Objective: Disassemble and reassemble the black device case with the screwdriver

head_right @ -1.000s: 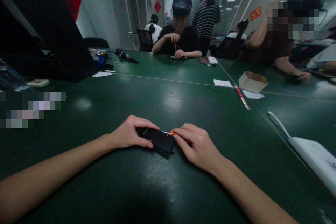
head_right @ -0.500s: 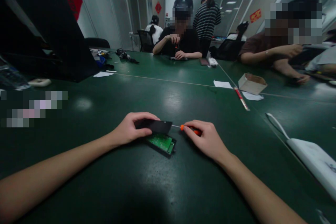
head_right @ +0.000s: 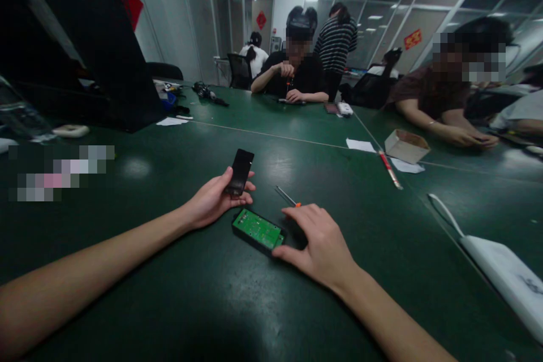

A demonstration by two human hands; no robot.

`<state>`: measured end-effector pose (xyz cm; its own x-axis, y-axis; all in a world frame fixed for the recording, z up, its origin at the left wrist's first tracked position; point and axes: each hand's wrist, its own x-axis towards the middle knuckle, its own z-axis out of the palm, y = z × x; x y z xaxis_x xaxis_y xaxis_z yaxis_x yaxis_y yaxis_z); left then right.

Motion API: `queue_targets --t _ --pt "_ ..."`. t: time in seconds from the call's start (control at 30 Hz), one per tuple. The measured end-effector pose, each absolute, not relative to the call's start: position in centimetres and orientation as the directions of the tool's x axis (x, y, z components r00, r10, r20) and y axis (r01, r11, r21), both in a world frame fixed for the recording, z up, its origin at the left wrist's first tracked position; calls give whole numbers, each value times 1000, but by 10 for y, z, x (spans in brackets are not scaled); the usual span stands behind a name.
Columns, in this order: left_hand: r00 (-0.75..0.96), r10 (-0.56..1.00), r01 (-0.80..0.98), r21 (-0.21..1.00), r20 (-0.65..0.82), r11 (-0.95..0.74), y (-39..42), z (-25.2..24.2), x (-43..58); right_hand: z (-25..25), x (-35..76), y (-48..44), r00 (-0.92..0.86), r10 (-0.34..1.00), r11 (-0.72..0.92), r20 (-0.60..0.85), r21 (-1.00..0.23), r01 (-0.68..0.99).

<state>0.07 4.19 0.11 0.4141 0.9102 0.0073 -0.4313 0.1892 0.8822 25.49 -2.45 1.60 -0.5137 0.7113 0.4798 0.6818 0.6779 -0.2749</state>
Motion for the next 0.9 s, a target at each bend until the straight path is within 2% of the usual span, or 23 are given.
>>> queue_targets --t 0.13,0.27,0.4,0.5,0.6,0.7,0.83,0.9 --pt "432 902 -451 868 9 207 41 1 3 11 232 -38 -492 791 607 363 -370 703" --pt "430 903 -451 870 15 200 40 1 3 12 229 -39 -388 869 495 308 -558 666" --pt "446 895 -395 902 23 173 40 -2 3 15 236 -34 -251 944 308 214 -847 434" --pt "459 887 -352 927 50 129 40 -4 3 12 240 -29 -177 970 199 165 -960 195" --pt "452 888 -306 950 86 64 38 -6 3 8 242 -24 -86 992 92 94 -995 -34" --pt "455 881 -223 975 127 -25 32 -4 5 10 241 -23 -100 995 -33 -8 -967 -252" --pt "481 863 -130 986 152 -102 26 -2 7 18 239 -27 -176 971 -220 -165 -903 -369" --pt "469 866 -128 984 171 -125 25 -3 8 20 238 -29 -205 960 -257 -189 -885 -389"
